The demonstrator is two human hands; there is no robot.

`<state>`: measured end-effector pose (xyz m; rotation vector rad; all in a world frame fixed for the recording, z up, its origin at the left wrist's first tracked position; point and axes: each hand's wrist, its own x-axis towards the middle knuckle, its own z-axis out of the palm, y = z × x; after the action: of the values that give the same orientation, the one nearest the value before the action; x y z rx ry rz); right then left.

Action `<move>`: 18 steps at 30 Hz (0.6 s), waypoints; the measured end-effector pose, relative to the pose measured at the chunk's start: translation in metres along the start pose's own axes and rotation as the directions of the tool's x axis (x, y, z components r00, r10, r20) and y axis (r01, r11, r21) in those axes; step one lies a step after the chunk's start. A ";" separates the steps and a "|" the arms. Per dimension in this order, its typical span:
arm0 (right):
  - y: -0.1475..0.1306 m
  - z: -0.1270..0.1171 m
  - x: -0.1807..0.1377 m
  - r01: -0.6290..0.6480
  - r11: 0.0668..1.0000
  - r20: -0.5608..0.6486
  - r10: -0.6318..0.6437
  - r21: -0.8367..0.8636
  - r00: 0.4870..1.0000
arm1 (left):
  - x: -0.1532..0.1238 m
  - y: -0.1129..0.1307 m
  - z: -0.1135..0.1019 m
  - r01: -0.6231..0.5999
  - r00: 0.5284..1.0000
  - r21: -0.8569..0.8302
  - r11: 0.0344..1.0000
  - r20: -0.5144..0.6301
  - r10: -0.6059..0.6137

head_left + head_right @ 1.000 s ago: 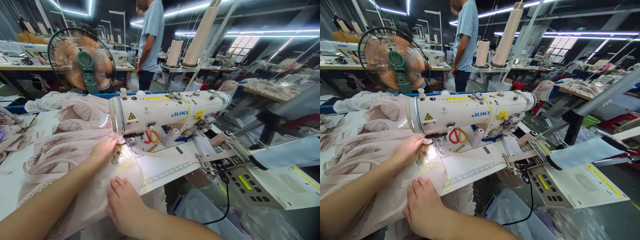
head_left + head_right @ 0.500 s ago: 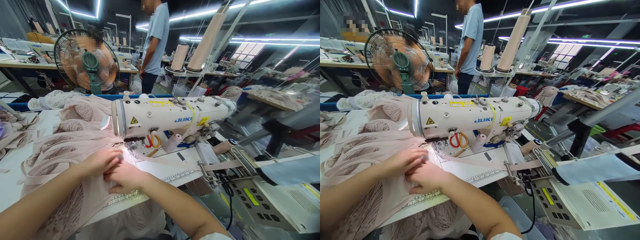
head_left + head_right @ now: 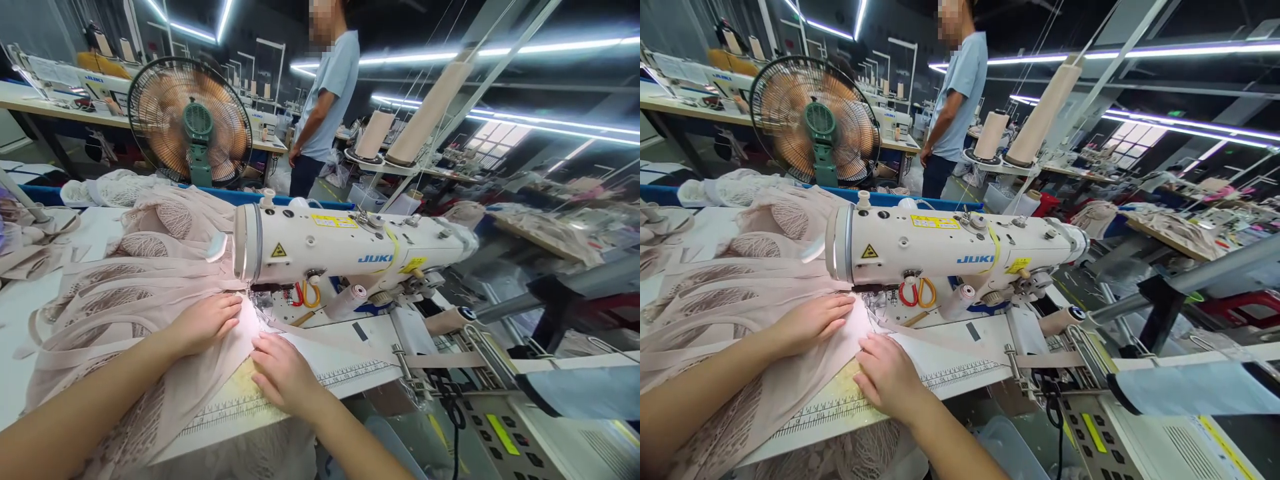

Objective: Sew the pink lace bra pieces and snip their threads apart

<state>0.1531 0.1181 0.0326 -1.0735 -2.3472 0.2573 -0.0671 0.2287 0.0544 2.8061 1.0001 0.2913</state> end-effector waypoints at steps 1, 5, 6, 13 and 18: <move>0.001 0.001 -0.001 -0.008 1.000 -0.023 0.008 -0.006 1.000 | 0.001 0.001 -0.001 0.008 1.000 0.010 1.000 0.002 -0.008; 0.002 0.005 0.000 -0.016 1.000 -0.099 0.016 -0.004 0.995 | 0.006 0.004 -0.002 0.041 0.999 0.050 0.998 0.012 -0.041; 0.002 0.006 0.000 -0.017 1.000 -0.113 0.017 -0.002 0.993 | 0.007 0.005 -0.002 0.047 0.999 0.059 0.997 0.014 -0.048; 0.004 0.009 -0.002 -0.055 0.998 -0.144 0.053 -0.013 0.988 | 0.012 0.011 -0.006 0.066 0.998 0.101 0.993 0.019 -0.068; 0.004 0.011 -0.002 -0.103 0.994 -0.088 0.100 -0.030 0.991 | 0.015 0.007 -0.006 0.053 0.998 0.118 0.992 0.013 -0.055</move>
<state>0.1511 0.1195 0.0212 -1.1984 -2.2319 0.2042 -0.0527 0.2334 0.0633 2.8742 1.1229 0.2095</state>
